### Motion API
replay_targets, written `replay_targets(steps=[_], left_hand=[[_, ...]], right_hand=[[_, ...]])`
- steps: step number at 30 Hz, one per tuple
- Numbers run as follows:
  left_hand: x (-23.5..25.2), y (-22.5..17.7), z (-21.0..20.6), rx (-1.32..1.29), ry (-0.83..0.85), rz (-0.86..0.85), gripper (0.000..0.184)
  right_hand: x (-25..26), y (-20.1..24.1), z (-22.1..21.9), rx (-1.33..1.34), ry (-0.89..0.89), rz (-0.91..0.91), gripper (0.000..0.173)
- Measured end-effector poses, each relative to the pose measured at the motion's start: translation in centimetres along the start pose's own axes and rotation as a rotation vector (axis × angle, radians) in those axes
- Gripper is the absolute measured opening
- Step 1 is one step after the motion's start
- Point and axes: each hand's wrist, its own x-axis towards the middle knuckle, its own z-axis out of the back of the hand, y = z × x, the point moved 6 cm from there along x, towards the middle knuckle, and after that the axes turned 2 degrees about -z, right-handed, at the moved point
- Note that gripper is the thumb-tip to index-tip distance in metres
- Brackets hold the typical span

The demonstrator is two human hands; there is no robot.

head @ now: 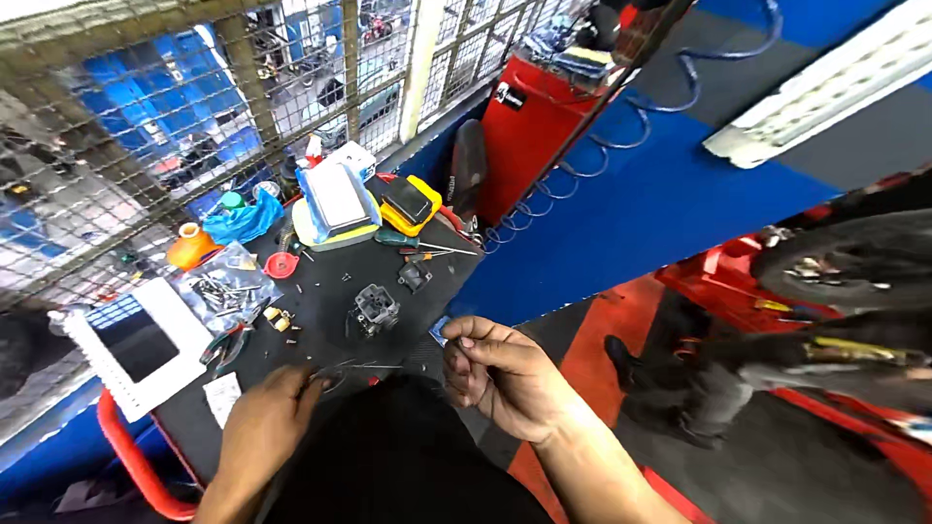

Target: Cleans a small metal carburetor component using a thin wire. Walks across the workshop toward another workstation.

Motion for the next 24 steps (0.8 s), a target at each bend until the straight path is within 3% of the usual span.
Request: replay_targets(steps=[5, 10, 15, 20, 24], left_hand=[[-1.5, 3.8, -0.9, -0.029, 0.166, 0.288, 0.035], [-2.8, 6.0, -1.2, -0.042, 0.220, 0.485, 0.038], [-3.4, 6.2, -0.6, -0.037, 0.240, 0.588, 0.052], [-3.2, 1.7, 5.1, -0.163, -0.164, 0.235, 0.041], [-1.8, -1.3, 8.0, -0.442, -0.319, 0.033, 0.029]], right_hand=[[2.9, -2.2, -3.0, -0.054, 0.122, -0.084, 0.022], [6.0, -2.8, -4.5, -0.212, 0.112, -0.102, 0.037], [8.1, -3.6, -6.1, -0.346, 0.170, -0.057, 0.018], [8.6, -3.9, -7.5, -0.441, 0.166, -0.015, 0.011], [8.4, -3.4, -8.3, -0.595, 0.210, 0.113, 0.010]])
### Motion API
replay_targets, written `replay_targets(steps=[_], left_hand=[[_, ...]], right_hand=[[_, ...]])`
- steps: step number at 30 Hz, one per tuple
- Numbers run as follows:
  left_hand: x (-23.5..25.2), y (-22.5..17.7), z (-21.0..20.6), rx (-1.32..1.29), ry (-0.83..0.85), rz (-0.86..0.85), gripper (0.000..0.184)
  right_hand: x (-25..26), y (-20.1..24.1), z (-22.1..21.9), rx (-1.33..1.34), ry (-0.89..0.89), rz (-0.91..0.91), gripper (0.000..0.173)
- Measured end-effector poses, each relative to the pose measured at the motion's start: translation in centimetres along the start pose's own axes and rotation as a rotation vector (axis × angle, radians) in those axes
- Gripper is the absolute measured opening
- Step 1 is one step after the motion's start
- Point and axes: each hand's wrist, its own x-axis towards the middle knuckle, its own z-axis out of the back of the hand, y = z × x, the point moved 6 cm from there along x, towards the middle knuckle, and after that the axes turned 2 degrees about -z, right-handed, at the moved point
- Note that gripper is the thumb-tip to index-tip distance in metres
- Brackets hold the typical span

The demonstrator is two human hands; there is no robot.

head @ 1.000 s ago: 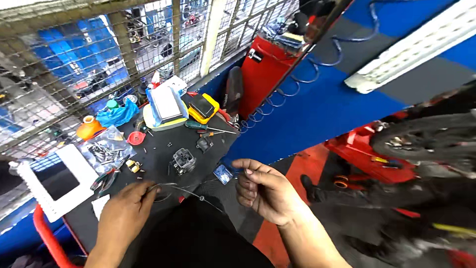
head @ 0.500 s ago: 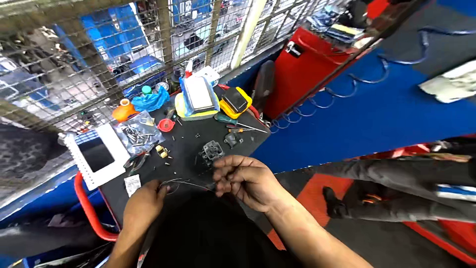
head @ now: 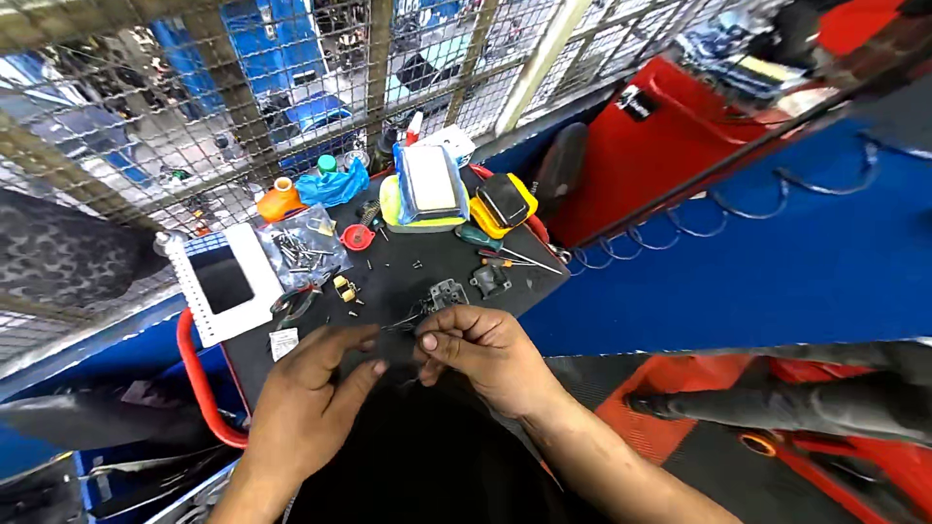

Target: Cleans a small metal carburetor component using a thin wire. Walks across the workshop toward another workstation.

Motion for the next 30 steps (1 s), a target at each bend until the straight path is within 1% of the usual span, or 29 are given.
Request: replay_targets(steps=[5, 9, 11, 14, 15, 16, 17, 18, 20, 21, 23, 26, 28, 30], left_hand=[[1.7, -2.0, -0.9, -0.186, 0.034, -0.075, 0.027], [2.1, -3.0, -1.0, -0.235, -0.014, -0.142, 0.014], [2.1, -2.7, -1.0, -0.177, -0.026, -0.150, 0.011], [1.7, -2.2, -1.7, 0.007, 0.040, -0.117, 0.012], [1.6, -2.1, -2.0, 0.049, 0.059, -0.112, 0.013], [1.4, -2.0, -2.2, 0.076, 0.068, -0.111, 0.014], [1.3, -2.0, -2.4, 0.094, 0.066, -0.115, 0.015], [1.3, -2.0, -2.3, 0.113, 0.056, -0.119, 0.015], [1.2, -2.0, -2.0, 0.150, 0.030, -0.123, 0.016], [1.2, -2.0, -1.9, 0.167, 0.022, -0.119, 0.016], [1.0, -1.7, -1.8, 0.148, 0.039, -0.090, 0.016], [0.3, -1.0, -1.9, 0.071, 0.088, 0.001, 0.018], [0.0, -0.8, -1.9, 0.035, 0.119, 0.052, 0.019], [-0.3, -0.9, -2.0, 0.015, 0.132, 0.089, 0.019]], right_hand=[[-1.0, 1.5, -0.7, -0.248, -0.055, 0.051, 0.008], [-1.6, 1.9, -0.8, -0.371, -0.094, 0.100, 0.007], [-1.7, 1.9, -0.8, -0.500, -0.090, 0.175, 0.008], [-1.6, 1.3, -1.2, -0.850, -0.080, 0.290, 0.011], [-1.5, 1.0, -1.5, -0.882, -0.060, 0.305, 0.012], [-1.3, 0.7, -1.7, -0.858, -0.011, 0.304, 0.013], [-1.1, 0.4, -1.9, -0.780, 0.049, 0.275, 0.013], [-1.0, -0.1, -1.9, -0.648, 0.099, 0.218, 0.011], [-0.9, -1.1, -1.8, -0.357, 0.129, 0.091, 0.008], [-1.0, -1.3, -1.8, -0.292, 0.115, 0.073, 0.008], [-1.3, -0.9, -1.7, -0.302, 0.065, 0.138, 0.006], [-1.7, 0.0, -1.8, -0.390, 0.015, 0.279, 0.004], [-2.0, 0.2, -1.9, -0.469, 0.008, 0.325, 0.007], [-2.4, 0.5, -2.0, -0.603, -0.022, 0.371, 0.010]])
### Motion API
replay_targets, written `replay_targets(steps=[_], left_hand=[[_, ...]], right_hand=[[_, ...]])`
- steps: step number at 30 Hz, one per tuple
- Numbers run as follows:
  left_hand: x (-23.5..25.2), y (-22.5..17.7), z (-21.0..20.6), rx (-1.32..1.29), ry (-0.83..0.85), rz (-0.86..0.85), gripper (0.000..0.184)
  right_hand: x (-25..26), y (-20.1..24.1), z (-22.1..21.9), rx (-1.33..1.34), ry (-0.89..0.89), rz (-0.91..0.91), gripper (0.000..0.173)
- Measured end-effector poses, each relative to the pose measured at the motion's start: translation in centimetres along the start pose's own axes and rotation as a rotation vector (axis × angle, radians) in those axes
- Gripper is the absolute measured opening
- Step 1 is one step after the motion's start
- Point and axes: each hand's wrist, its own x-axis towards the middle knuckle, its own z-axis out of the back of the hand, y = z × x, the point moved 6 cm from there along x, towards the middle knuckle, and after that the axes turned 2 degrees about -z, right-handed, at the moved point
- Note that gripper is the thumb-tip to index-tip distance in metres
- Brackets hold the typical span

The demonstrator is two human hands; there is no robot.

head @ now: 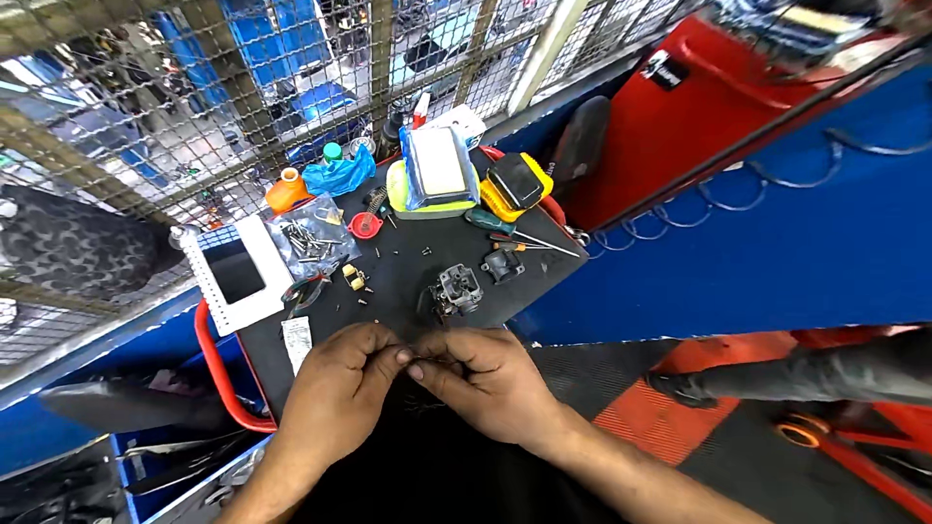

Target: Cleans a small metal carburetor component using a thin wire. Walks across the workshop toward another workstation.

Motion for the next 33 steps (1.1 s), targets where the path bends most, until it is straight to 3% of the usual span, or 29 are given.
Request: replay_targets(steps=[5, 8, 18, 24, 28, 33], left_hand=[[-0.7, -0.1, 0.3, -0.086, 0.019, 0.074, 0.018], [-1.4, 0.0, 0.7, -0.185, 0.007, 0.084, 0.016], [-5.1, -0.3, 4.0, -0.335, -0.127, -0.003, 0.016], [-6.2, -0.7, 5.2, -0.180, -0.162, -0.158, 0.029], [-5.7, -0.8, 6.1, -0.039, -0.197, -0.271, 0.015], [-5.2, -0.6, 6.6, 0.042, -0.245, -0.349, 0.012]], right_hand=[[-0.2, 1.8, 0.4, -0.178, -0.071, 0.176, 0.012], [-0.2, 2.2, 0.3, -0.187, -0.077, 0.185, 0.014], [-0.1, 4.0, -1.9, 0.025, -0.048, 0.198, 0.011], [0.2, 4.9, -3.6, 0.100, 0.005, 0.229, 0.011], [1.1, 4.6, -4.5, 0.264, 0.075, 0.154, 0.010], [2.3, 4.0, -5.1, 0.418, 0.151, 0.023, 0.008]])
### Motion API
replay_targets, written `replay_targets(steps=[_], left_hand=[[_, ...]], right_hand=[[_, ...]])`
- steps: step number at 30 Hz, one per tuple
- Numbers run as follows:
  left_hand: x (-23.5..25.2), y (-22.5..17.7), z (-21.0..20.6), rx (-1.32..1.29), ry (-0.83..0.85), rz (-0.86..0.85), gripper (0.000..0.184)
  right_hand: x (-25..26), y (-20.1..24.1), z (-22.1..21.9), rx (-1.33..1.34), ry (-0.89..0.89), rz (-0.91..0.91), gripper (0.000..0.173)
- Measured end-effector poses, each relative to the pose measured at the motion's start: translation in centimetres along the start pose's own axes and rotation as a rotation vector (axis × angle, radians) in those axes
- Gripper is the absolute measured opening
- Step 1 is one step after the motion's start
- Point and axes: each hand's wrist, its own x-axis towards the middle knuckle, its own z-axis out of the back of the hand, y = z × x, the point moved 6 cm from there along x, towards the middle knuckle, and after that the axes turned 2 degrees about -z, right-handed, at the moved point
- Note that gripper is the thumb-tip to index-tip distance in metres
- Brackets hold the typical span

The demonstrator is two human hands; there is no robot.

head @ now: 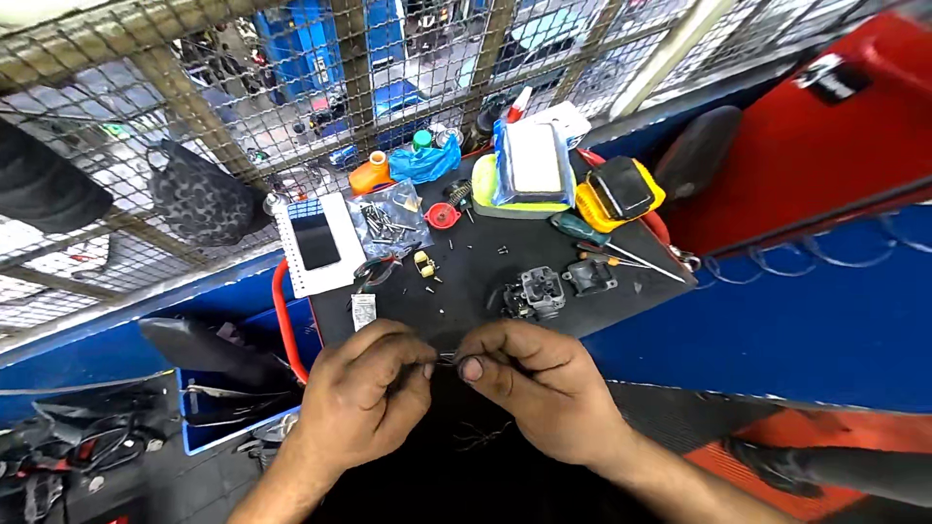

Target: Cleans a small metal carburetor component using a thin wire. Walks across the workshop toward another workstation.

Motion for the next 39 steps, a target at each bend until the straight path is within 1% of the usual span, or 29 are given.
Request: replay_targets(steps=[1, 3, 5, 8, 10, 13, 17, 18, 20, 22, 25, 27, 30, 31, 32, 33, 35, 37, 39], left_hand=[[0.1, 0.0, -0.2, 0.030, -0.005, -0.005, 0.011], [0.4, 0.1, -0.6, 0.125, -0.023, -0.013, 0.010], [0.5, 0.0, -1.2, 0.205, -0.033, -0.013, 0.010], [0.7, -0.2, -1.7, 0.305, -0.013, -0.007, 0.011], [0.6, -0.3, -2.0, 0.375, 0.010, -0.019, 0.012], [0.3, -0.6, -2.2, 0.421, 0.021, -0.038, 0.014], [-0.2, -0.6, -2.2, 0.416, 0.027, -0.027, 0.015], [-0.3, -0.3, -2.0, 0.426, 0.023, 0.002, 0.015], [-0.7, 1.2, -0.5, 0.443, -0.011, 0.112, 0.015], [-1.2, 3.0, 1.2, 0.337, -0.056, 0.251, 0.013], [-2.3, 5.3, 1.4, 0.021, -0.104, 0.450, 0.013], [-3.3, 7.5, 0.2, -0.295, -0.186, 0.666, 0.015], [-5.4, 10.4, -2.5, -0.780, -0.400, 1.052, 0.018], [-6.1, 10.8, -3.2, -0.897, -0.440, 1.135, 0.017], [-6.7, 10.9, -3.8, -0.983, -0.465, 1.178, 0.020], [-7.1, 10.8, -4.4, -1.041, -0.464, 1.183, 0.026], [-7.2, 10.0, -4.9, -1.094, -0.414, 1.127, 0.034], [-6.4, 8.7, -4.7, -1.132, -0.334, 1.018, 0.034], [-5.4, 7.5, -4.0, -1.163, -0.276, 0.892, 0.028]], right_hand=[[0.1, -0.1, 0.0, -0.024, 0.014, -0.013, 0.008], [0.4, 0.0, 0.1, -0.156, 0.046, 0.005, 0.007], [0.5, 0.3, 0.2, -0.314, 0.048, 0.065, 0.008], [0.7, 1.0, 0.3, -0.549, -0.015, 0.192, 0.008], [0.7, 1.1, 0.1, -0.634, -0.017, 0.253, 0.010], [0.5, 0.9, -0.1, -0.613, 0.025, 0.253, 0.011], [0.0, 0.2, 0.1, -0.438, 0.022, 0.150, 0.009], [-0.2, 0.1, 0.3, -0.404, 0.004, 0.125, 0.009], [-0.7, 0.4, 1.3, -0.366, -0.049, 0.090, 0.007], [-0.9, 1.0, 2.1, -0.338, -0.091, 0.082, 0.006], [-1.3, 1.6, 2.2, -0.277, -0.103, 0.100, 0.005], [-1.2, 1.7, 1.9, -0.254, -0.098, 0.106, 0.005], [-1.1, 1.8, 1.8, -0.249, -0.102, 0.111, 0.006], [-1.1, 1.8, 1.8, -0.252, -0.104, 0.112, 0.006], [-1.1, 1.7, 1.9, -0.258, -0.108, 0.110, 0.006], [-1.1, 1.7, 1.9, -0.261, -0.110, 0.105, 0.005], [-1.0, 1.6, 2.0, -0.273, -0.104, 0.094, 0.005], [-0.9, 1.5, 2.0, -0.268, -0.097, 0.087, 0.005], [-0.7, 1.3, 1.8, -0.257, -0.089, 0.076, 0.005]])
